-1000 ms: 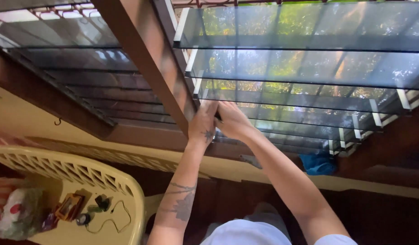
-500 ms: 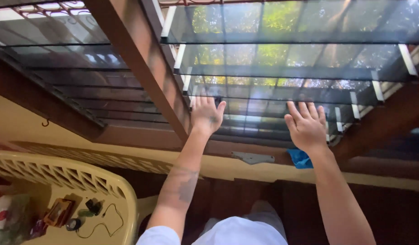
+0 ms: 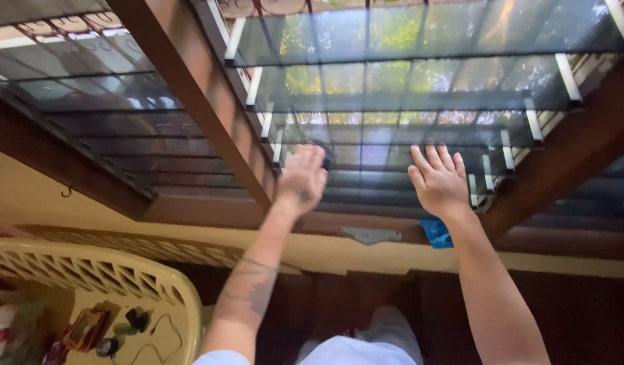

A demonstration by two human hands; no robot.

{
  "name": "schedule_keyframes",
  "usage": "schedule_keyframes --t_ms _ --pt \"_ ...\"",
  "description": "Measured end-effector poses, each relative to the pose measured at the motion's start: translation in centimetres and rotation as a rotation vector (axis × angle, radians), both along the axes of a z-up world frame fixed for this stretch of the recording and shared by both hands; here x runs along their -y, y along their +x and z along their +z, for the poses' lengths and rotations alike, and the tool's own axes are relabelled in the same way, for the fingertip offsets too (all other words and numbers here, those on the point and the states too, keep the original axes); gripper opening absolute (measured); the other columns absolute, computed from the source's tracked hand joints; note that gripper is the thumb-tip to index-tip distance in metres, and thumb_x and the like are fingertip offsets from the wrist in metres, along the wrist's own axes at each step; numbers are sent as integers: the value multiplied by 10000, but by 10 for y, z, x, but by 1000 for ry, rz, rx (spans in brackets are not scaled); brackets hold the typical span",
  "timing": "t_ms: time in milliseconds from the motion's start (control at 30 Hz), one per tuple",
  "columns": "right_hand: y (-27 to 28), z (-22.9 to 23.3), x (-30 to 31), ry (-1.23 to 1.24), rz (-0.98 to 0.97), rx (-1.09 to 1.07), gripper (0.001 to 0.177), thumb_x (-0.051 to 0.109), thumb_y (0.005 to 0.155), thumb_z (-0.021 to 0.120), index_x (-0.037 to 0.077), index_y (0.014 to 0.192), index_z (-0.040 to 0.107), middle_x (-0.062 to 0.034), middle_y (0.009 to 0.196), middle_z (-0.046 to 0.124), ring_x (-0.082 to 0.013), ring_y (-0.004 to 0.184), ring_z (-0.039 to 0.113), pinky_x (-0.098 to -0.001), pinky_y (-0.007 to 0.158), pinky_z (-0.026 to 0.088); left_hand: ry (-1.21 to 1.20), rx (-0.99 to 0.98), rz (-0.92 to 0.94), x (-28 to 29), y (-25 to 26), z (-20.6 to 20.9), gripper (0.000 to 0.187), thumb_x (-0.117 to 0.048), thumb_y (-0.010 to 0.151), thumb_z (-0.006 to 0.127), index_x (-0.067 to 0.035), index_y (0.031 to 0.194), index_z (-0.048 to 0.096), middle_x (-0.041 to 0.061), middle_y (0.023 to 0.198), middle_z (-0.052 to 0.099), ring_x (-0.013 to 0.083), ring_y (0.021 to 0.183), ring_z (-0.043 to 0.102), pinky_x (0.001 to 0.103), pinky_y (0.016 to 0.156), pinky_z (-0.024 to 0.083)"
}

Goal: The person wipes a glass window pane with a dark cloth, moving the cloth back and forth across the surface. The person uses both hands to hold and maneuver the cloth while cleaning the glass.

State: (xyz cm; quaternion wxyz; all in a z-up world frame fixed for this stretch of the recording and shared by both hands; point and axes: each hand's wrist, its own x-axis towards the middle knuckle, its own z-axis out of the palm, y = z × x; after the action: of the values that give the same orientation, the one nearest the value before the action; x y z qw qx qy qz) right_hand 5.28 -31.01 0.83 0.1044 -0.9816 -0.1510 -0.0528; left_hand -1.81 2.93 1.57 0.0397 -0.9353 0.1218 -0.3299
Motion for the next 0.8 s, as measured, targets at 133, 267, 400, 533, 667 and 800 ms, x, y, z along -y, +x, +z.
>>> schedule_keyframes --t_ms 133,267,400,533,667,800 --pt "-6 16 -2 73 38 -44 580 583 1096 223 354 1623 307 12 1718 214 -253 1579 153 -490 1281 35 -135 34 59 -40 34 -26 473 -361 993 523 -66 1354 602 183 1269 627 381 1227 583 484 1061 428" --pt "-6 17 -2 38 16 -62 572 580 1099 209 371 1624 295 7 1714 228 -246 1582 146 -479 1279 11 -137 133 117 -32 86 -64 425 -385 988 561 -60 1229 693 188 1111 667 385 1094 645 520 988 472" --pt "-8 19 -4 51 2 -90 573 594 1090 208 397 1625 269 29 1719 197 -228 1585 121 -469 1282 -4 -272 -257 188 33 90 -41 513 -529 1000 381 -174 967 750 100 892 744 354 925 725 528 879 528" --pt "-9 19 -3 70 7 -73 564 570 1103 224 384 1633 272 21 1717 212 -228 1584 126 -461 1276 -11 -148 30 7 59 66 -47 473 -394 967 529 -136 1346 644 176 1267 668 364 1202 619 509 1069 424" --pt "-6 18 -1 46 30 -75 584 590 1090 209 377 1631 257 20 1718 195 -239 1581 137 -482 1281 20 -98 77 -127 37 16 -10 522 -350 987 566 -87 1437 570 207 1405 581 386 1301 548 477 1075 427" --pt "-5 19 -3 35 10 -93 582 592 1084 218 390 1629 254 35 1722 184 -230 1584 121 -481 1281 4 -82 -17 -39 -14 14 -8 546 -371 997 532 -78 1458 550 188 1372 612 364 1207 595 470 1043 421"
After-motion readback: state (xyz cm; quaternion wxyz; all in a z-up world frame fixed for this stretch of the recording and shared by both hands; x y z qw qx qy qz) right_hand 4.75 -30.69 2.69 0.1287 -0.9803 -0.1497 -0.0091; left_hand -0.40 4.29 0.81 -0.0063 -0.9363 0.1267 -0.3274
